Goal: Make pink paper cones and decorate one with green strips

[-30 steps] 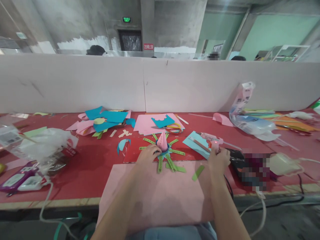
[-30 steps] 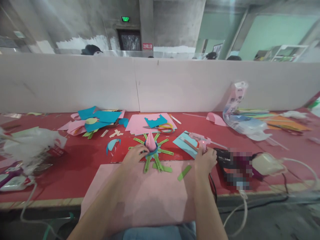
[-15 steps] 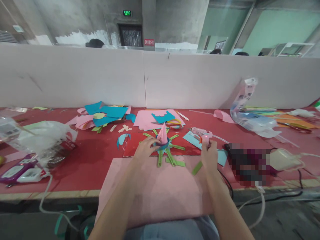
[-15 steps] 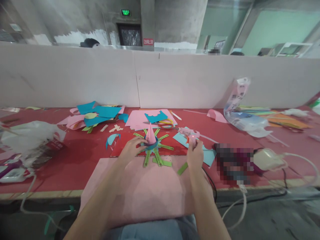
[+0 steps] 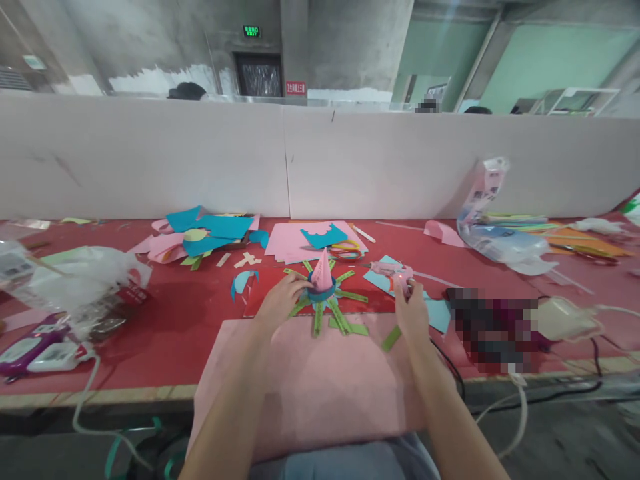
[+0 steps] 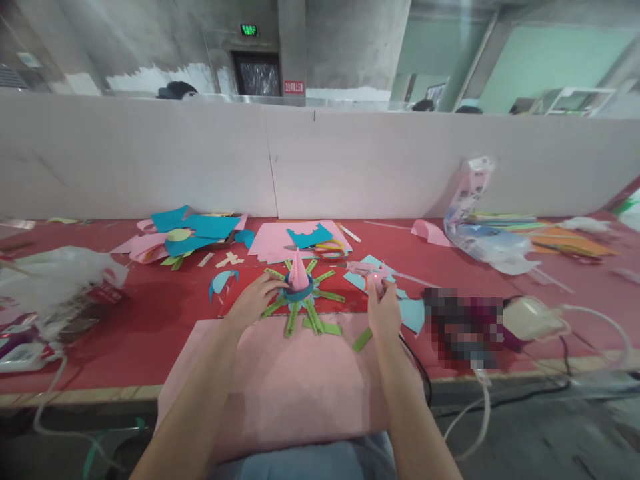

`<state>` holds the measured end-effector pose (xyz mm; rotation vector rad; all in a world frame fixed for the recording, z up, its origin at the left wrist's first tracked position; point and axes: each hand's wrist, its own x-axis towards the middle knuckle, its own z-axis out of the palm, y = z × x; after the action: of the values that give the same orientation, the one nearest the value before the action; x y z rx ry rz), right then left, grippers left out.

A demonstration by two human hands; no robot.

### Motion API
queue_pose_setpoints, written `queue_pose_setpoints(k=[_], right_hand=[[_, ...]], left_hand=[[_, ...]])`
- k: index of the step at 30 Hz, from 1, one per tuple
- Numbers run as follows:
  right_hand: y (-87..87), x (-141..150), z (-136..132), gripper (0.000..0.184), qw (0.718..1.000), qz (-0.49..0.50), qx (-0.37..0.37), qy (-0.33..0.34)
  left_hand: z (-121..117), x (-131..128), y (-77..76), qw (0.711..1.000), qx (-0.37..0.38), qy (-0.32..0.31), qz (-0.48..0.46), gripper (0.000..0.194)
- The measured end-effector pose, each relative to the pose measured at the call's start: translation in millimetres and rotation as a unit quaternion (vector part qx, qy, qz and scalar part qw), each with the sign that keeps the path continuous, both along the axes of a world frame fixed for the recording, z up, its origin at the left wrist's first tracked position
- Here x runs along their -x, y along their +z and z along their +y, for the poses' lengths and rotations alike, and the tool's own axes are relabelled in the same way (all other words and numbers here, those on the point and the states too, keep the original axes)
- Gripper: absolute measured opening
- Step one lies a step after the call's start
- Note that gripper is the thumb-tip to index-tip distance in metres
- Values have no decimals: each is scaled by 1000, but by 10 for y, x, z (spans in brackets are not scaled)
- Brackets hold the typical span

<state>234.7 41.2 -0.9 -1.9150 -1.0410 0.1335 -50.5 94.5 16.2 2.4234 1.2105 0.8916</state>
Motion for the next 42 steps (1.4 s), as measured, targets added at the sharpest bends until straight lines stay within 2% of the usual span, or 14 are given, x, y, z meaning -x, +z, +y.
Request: queue_pose_setpoints(k=[6,9,14,20,26,31,37,42], right_hand=[[-22,0,31,64,1000,18,-9,3],[-59,13,54,69,1000,-6,-12,9],[-100,50,49,68,999,-38,-12,20],[-90,102,-1,65,998,-50,-6,31],[-63,155,-88,59,997,-55,10,47],[-90,263,-199,52,993,-101,38,46],[-163,362,-270,47,979,-192,20,59],[-190,402,-283,47,977,-205,24,62]], left_hand=[[18,-20,0,999,44,16,4,21],[-1,-53,16,999,46,10,8,17],[-6,-92,19,998,55,15,23,16],[14,-130,4,998,48,-15,22,16],[44,-173,-89,1000,14,-6,19,18],[36,-198,-84,1000,18,-9,18,17],[9,-225,-53,999,30,-1,18,16],[5,-241,-36,999,43,-1,29,16]])
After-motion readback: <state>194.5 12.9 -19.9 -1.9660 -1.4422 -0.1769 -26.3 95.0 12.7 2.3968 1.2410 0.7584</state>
